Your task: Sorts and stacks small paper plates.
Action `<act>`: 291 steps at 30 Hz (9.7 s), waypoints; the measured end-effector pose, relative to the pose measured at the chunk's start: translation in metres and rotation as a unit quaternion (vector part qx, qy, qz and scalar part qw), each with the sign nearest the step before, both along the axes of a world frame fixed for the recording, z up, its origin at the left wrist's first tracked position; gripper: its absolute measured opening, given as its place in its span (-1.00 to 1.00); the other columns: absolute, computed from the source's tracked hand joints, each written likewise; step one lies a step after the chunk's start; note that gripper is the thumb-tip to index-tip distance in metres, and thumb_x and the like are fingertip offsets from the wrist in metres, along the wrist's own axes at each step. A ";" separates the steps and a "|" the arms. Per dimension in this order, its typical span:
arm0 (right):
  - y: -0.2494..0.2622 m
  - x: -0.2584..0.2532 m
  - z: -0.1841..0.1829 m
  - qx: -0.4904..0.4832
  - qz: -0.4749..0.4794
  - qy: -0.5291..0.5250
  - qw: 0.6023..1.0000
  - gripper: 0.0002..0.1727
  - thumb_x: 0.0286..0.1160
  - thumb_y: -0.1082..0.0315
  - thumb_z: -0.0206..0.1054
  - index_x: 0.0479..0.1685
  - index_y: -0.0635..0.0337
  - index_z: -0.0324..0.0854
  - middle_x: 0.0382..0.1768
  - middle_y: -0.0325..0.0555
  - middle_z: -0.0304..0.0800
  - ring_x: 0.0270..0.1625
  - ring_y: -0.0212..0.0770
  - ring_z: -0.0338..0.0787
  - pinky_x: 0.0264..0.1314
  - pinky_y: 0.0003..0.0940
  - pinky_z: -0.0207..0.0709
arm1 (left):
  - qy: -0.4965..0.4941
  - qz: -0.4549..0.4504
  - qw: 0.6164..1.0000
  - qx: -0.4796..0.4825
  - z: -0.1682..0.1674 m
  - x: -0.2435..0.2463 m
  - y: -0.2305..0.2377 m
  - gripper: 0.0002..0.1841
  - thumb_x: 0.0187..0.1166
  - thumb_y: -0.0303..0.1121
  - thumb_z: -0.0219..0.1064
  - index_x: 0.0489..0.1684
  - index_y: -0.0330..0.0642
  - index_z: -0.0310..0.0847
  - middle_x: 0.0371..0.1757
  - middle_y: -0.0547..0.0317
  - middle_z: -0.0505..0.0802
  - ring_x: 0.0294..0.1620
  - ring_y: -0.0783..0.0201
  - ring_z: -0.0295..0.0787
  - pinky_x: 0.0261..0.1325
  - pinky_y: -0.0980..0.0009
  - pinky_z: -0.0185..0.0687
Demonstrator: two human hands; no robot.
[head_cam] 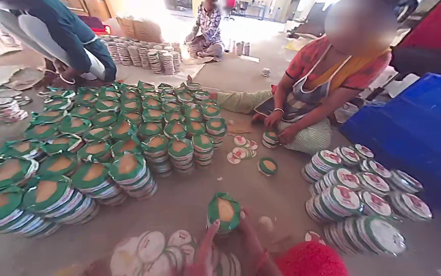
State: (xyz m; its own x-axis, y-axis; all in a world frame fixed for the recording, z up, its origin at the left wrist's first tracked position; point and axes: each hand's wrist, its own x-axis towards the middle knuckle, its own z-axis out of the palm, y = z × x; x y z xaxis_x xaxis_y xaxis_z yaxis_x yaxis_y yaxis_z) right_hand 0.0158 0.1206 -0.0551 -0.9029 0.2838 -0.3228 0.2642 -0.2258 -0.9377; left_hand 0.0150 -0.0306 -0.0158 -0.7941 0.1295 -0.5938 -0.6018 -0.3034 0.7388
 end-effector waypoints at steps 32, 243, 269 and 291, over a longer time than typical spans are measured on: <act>-0.005 -0.011 0.052 -0.005 0.045 0.141 0.989 0.07 0.11 0.50 0.55 0.70 0.38 -0.08 0.35 0.15 0.69 0.28 -0.15 0.82 0.33 -0.23 0.72 | 0.549 -0.060 0.745 -0.374 0.023 -0.068 -0.001 -0.74 0.49 -0.40 0.33 0.00 -0.20 0.91 0.02 -0.07 0.89 0.17 -0.11 0.74 0.38 -0.11 0.45; 0.025 -0.008 0.082 0.622 0.421 0.312 0.582 -0.11 0.73 -0.28 -0.18 0.75 0.31 0.28 0.75 0.17 0.31 0.83 0.09 0.24 0.85 0.05 0.12 | 0.437 -0.214 0.849 -0.204 0.013 -0.044 -0.038 0.25 -0.11 -0.25 0.84 0.76 -0.39 0.10 0.62 -0.22 0.52 0.65 0.09 0.42 0.71 0.27 0.31; -0.002 0.003 0.080 0.601 0.346 0.129 0.709 0.43 0.07 -0.58 0.40 0.90 0.23 -0.08 0.87 0.08 0.04 0.92 -0.05 0.00 0.94 -0.06 -0.23 | 0.460 -0.174 0.779 -0.388 0.016 -0.033 -0.015 -0.49 0.68 -0.43 0.01 0.62 -0.41 0.40 0.51 -0.25 0.67 0.52 -0.11 0.62 0.60 0.00 0.45; 0.005 0.018 0.059 -0.136 -0.030 0.143 0.980 -0.30 0.84 0.03 -0.20 0.79 0.34 0.00 0.67 0.12 0.38 0.61 -0.19 0.52 0.60 -0.24 0.44 | 0.526 -0.121 0.758 -0.367 0.048 -0.036 0.004 0.61 -0.46 0.08 0.81 0.84 -0.39 -0.24 0.46 -0.44 0.59 0.36 -0.13 0.68 0.38 0.00 0.65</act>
